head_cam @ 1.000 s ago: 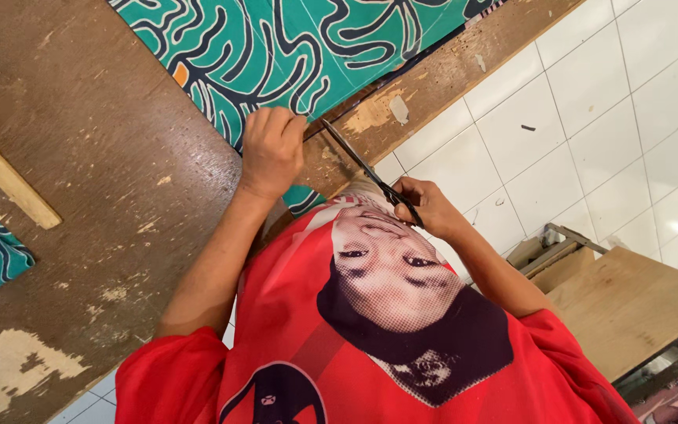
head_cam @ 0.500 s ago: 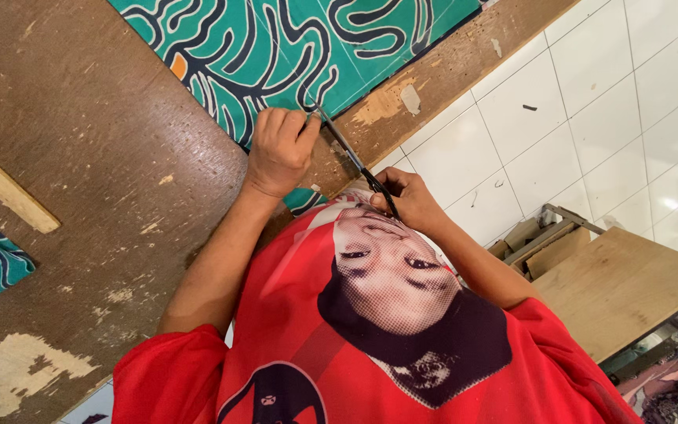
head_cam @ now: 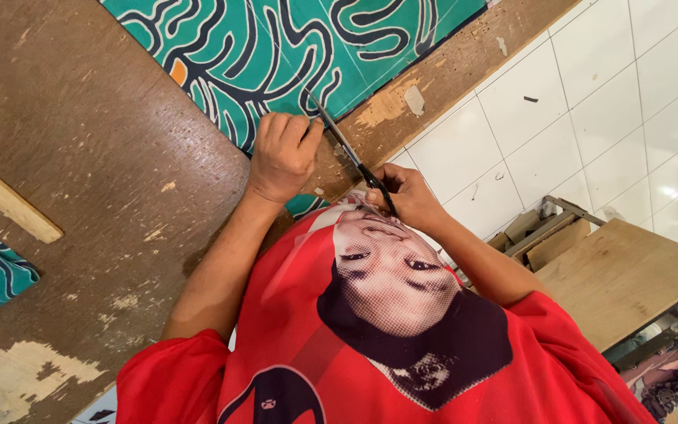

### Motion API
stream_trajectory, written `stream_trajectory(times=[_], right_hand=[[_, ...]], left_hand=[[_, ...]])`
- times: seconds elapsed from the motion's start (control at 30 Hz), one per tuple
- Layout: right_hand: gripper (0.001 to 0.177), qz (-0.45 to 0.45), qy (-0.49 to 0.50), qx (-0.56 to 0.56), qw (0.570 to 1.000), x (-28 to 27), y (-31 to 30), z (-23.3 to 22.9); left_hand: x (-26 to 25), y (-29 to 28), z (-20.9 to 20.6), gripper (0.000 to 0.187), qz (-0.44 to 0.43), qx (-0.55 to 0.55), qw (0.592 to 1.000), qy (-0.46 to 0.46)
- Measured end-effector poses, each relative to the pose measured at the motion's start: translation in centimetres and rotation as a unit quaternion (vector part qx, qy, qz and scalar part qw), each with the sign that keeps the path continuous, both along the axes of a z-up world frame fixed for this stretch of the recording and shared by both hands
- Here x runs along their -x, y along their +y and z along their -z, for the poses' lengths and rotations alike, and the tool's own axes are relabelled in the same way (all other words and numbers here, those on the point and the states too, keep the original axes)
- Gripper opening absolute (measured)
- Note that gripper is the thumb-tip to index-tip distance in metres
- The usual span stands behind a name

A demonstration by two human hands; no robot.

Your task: The person uses scissors to cut a large piece of patterned fabric on a wooden table. They smooth the fabric, align it, and cut along marked lines to separate sections. The cut pieces are moved aside as the cutting continues.

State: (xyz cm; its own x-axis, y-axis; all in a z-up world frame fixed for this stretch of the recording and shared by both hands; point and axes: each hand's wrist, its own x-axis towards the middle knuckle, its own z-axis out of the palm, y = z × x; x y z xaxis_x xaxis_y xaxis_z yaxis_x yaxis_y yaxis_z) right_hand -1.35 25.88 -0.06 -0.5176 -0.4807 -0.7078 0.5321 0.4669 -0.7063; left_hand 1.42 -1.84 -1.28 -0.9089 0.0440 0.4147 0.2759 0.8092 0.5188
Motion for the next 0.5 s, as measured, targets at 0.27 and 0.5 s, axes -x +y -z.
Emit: stream_trajectory(times=[0.27, 0.5], right_hand=[[0.047, 0.009, -0.045, -0.008, 0.999, 1.0, -2.0, -0.3], [0.046, 0.006, -0.007, 0.015, 1.0, 2.0, -3.5, -0.1]], left_hand=[[0.0, 0.0, 0.2, 0.017, 0.001, -0.015, 1.0, -0.008], [0.0, -0.2, 0.4, 0.019, 0.005, -0.025, 0.999, -0.02]])
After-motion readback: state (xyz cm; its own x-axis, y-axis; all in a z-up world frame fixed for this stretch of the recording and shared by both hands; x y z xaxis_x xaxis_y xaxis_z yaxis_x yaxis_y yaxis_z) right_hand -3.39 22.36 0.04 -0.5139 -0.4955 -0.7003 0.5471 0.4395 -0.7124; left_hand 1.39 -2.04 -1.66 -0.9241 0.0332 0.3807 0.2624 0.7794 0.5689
